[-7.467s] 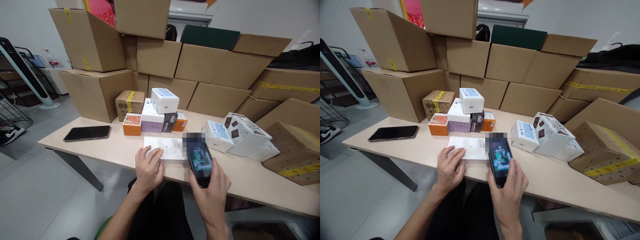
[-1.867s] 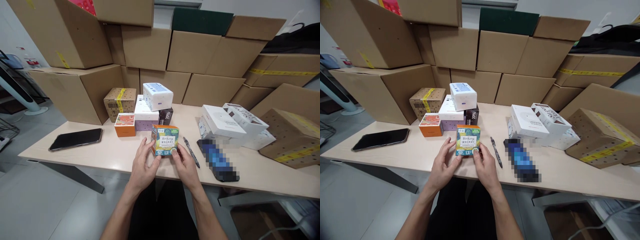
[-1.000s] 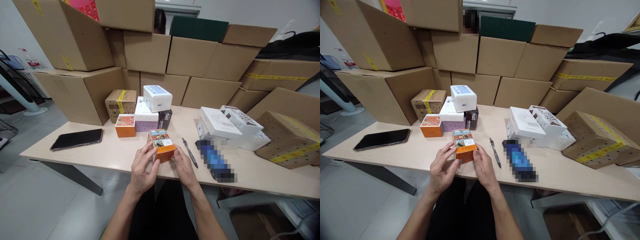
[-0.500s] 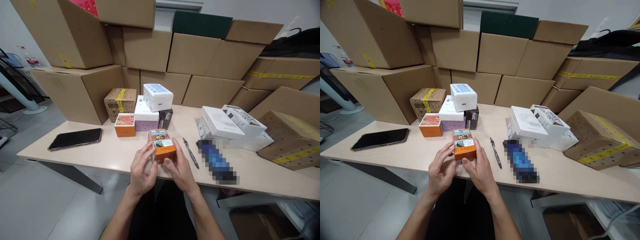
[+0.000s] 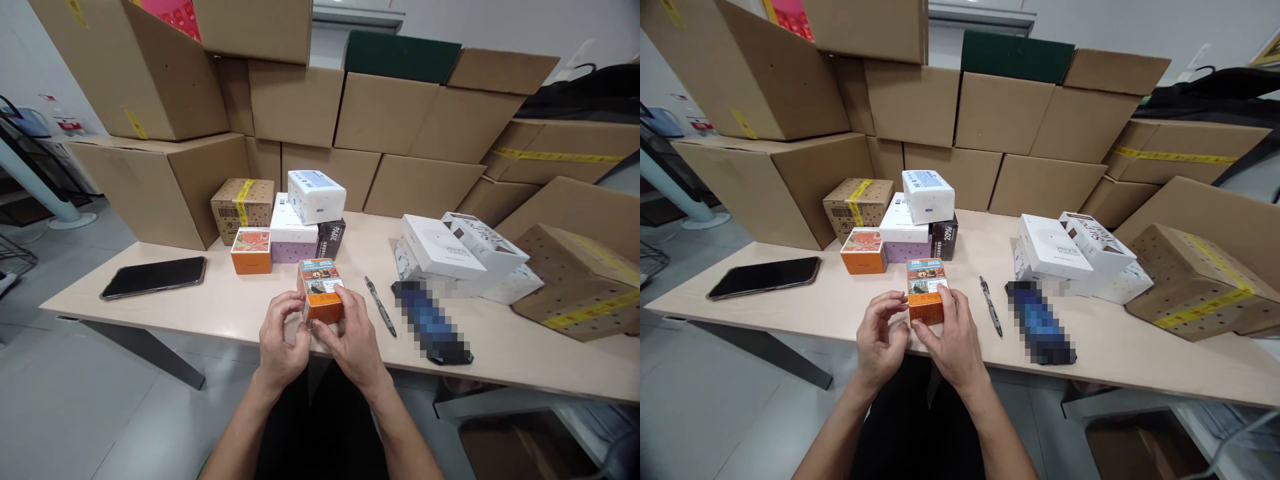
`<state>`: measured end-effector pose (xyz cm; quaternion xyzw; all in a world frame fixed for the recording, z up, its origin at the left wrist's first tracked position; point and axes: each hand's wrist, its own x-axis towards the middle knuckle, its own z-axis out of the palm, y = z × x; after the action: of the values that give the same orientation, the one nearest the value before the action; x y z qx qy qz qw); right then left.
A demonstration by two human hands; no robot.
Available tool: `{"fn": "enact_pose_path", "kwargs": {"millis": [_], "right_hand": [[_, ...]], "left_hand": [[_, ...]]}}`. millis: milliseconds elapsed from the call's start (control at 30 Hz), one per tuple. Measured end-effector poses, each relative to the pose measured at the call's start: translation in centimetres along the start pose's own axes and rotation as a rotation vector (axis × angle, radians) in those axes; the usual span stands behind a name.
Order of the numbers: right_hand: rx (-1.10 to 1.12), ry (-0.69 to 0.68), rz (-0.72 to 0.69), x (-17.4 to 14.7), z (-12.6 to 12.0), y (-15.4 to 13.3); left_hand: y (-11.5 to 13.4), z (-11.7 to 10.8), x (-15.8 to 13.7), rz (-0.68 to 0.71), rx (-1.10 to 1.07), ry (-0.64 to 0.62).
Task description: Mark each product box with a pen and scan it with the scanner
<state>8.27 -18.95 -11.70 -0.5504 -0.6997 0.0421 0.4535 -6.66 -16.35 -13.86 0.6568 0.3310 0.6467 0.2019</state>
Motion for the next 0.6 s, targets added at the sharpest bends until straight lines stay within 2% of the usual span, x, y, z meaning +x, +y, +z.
{"fn": "enact_pose_path", "kwargs": {"millis": [200, 367, 467, 600], "right_hand": [[-0.052, 0.036, 0.052, 0.4, 0.4, -0.9], [-0.109, 0.158, 0.121, 1.1, 1.2, -1.6], [0.002, 0.225, 0.178, 1.3, 1.2, -1.0], [0.310, 0.202, 0.366, 1.3, 0.7, 0.0]], "left_hand": [[0.0, -0.1, 0.0, 0.002, -0.036, 0.007], [0.0, -0.2, -0.1, 0.046, -0.075, -0.015], [0.3, -0.3, 0.3, 0.105, -0.023, -0.022], [1.1, -0.5, 1.0, 0.158, 0.109, -0.080]]}}
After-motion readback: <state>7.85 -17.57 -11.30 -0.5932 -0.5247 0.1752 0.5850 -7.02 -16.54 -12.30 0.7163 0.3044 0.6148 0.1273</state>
